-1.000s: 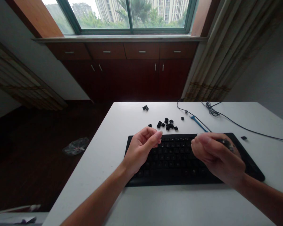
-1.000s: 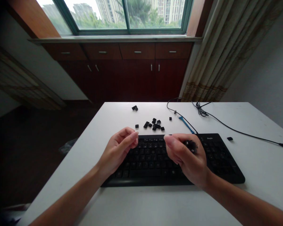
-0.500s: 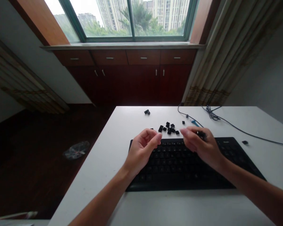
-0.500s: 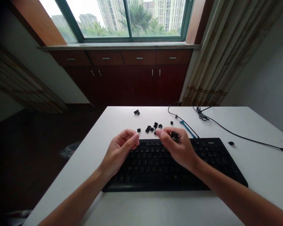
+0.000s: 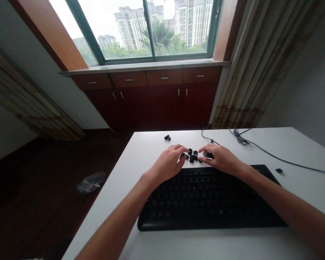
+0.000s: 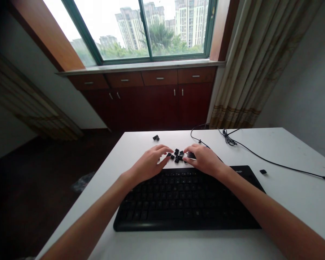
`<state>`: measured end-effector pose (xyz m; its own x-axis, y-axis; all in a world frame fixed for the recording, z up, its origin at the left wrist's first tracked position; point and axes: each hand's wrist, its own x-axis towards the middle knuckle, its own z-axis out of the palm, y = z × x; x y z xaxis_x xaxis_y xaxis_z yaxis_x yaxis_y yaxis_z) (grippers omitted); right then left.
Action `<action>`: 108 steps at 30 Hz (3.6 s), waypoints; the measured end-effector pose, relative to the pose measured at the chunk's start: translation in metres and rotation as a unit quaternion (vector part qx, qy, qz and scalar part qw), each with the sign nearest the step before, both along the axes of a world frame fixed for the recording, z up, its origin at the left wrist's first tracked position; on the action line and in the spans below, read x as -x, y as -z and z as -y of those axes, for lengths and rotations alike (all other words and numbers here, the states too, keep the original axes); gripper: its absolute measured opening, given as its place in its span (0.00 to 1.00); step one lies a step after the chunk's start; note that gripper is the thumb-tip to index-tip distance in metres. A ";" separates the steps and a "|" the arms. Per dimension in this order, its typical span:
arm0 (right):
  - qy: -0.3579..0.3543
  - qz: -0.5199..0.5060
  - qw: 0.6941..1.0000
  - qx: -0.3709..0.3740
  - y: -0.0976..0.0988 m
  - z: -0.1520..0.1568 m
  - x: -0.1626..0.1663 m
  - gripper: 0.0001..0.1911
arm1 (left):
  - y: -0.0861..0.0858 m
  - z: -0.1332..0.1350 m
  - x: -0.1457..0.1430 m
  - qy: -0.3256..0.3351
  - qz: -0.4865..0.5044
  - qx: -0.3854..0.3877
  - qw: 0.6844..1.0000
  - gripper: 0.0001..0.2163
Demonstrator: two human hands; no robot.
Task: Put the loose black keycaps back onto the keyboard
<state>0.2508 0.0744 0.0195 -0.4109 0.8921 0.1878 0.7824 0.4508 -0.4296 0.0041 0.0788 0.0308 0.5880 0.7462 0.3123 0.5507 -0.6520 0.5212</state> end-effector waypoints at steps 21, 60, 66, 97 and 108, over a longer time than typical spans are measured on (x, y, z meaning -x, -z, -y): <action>-0.015 0.098 0.995 -0.009 0.011 -0.023 -0.007 0.15 | 0.023 -0.042 -0.022 -0.007 -0.116 0.002 0.993 0.12; 0.111 -0.076 0.986 -0.098 0.019 0.168 -0.142 0.13 | 0.007 0.079 -0.030 0.113 -0.005 -0.040 0.993 0.13; 0.072 -0.020 0.993 -0.095 0.025 0.180 -0.146 0.20 | 0.022 0.093 -0.038 0.142 -0.006 -0.053 0.988 0.15; 0.023 -0.062 0.996 -0.062 0.021 0.171 -0.156 0.19 | 0.028 0.099 -0.035 0.133 0.011 -0.033 0.990 0.14; 0.126 -0.292 0.947 -0.050 -0.007 0.163 -0.134 0.10 | 0.028 0.101 -0.036 0.128 0.044 -0.010 0.991 0.15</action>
<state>0.3847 -0.0891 0.0270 0.0122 0.9134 0.4068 0.5121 0.3437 -0.7872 0.0401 -0.0225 0.0024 0.7275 0.5682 0.3846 0.3181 -0.7760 0.5447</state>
